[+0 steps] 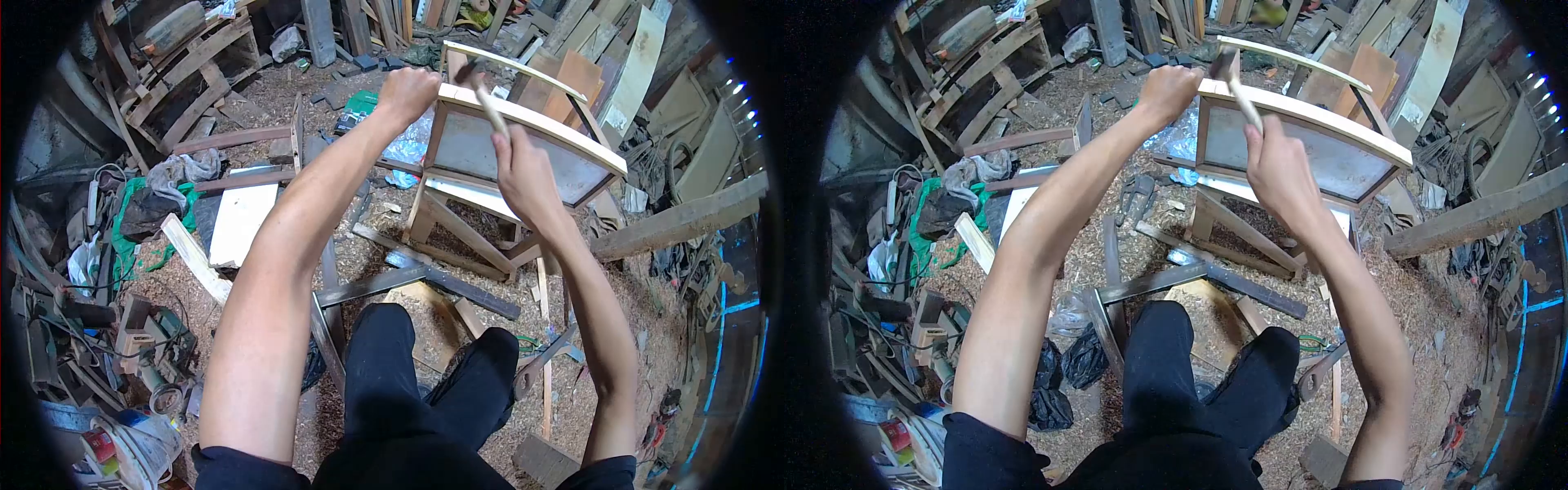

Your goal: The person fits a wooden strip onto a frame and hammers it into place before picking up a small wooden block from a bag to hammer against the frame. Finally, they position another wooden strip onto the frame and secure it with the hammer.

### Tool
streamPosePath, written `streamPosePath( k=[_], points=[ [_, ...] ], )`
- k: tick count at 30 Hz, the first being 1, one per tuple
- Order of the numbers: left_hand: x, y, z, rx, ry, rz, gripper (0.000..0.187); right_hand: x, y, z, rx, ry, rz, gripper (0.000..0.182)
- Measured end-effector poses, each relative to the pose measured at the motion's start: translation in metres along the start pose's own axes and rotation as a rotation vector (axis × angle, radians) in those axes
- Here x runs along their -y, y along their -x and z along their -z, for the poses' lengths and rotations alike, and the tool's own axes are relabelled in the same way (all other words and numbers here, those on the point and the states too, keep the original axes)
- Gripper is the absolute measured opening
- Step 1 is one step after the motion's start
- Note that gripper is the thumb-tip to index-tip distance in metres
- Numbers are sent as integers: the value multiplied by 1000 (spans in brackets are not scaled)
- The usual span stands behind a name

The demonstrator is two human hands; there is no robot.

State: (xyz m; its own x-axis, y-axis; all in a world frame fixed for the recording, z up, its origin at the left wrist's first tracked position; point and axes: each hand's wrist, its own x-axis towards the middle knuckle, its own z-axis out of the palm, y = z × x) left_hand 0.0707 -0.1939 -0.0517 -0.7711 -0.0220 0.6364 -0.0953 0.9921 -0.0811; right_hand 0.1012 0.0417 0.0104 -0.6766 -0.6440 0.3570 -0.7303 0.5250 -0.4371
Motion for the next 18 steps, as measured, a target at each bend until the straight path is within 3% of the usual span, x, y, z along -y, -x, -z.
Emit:
streamPosePath(
  k=[1,6,13,18],
  points=[
    [0,1,2,1,1,-1,9,-2,-1,-2,77,72,-37,27],
    [1,0,-1,-28,9,-14,10,12,5,6,7,-3,-51,31],
    [1,1,0,-1,20,-10,11,12,0,13,94,42,-122,32],
    [0,0,0,-24,-2,-10,11,15,-11,36,-13,-6,-151,37]
  ],
)
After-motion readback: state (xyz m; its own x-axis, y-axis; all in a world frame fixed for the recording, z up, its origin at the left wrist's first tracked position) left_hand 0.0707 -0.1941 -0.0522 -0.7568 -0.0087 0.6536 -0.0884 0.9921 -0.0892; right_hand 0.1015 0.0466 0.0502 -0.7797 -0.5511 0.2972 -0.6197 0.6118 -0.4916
